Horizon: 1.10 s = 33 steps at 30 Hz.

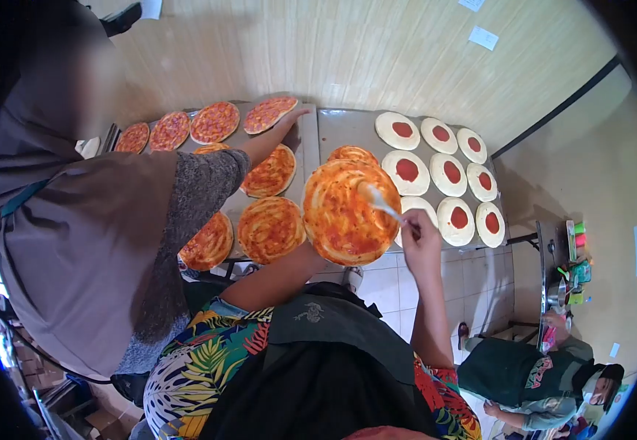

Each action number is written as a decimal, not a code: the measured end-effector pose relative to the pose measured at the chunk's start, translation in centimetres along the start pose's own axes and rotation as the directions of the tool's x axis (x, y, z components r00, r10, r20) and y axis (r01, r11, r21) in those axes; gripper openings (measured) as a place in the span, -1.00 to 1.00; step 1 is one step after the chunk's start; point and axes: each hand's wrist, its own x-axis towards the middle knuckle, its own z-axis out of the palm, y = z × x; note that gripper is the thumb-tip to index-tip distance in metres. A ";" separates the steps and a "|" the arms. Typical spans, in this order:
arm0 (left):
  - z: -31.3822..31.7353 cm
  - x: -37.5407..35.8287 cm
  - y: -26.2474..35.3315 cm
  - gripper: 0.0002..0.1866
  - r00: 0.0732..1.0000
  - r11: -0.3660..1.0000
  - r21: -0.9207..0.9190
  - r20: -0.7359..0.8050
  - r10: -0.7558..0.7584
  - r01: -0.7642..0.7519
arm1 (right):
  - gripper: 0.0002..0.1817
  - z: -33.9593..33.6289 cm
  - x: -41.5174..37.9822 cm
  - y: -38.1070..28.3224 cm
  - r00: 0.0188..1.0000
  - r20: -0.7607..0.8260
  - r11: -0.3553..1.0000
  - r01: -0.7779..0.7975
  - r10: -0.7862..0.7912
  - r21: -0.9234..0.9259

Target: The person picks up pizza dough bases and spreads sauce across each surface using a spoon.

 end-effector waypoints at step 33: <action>-29.9 23.8 24.2 0.10 0.451 0.865 0.487 -0.749 0.485 -0.120 | -0.89 -7.5 11.3 24.8 0.849 -0.017 0.806 -0.496 0.529 0.323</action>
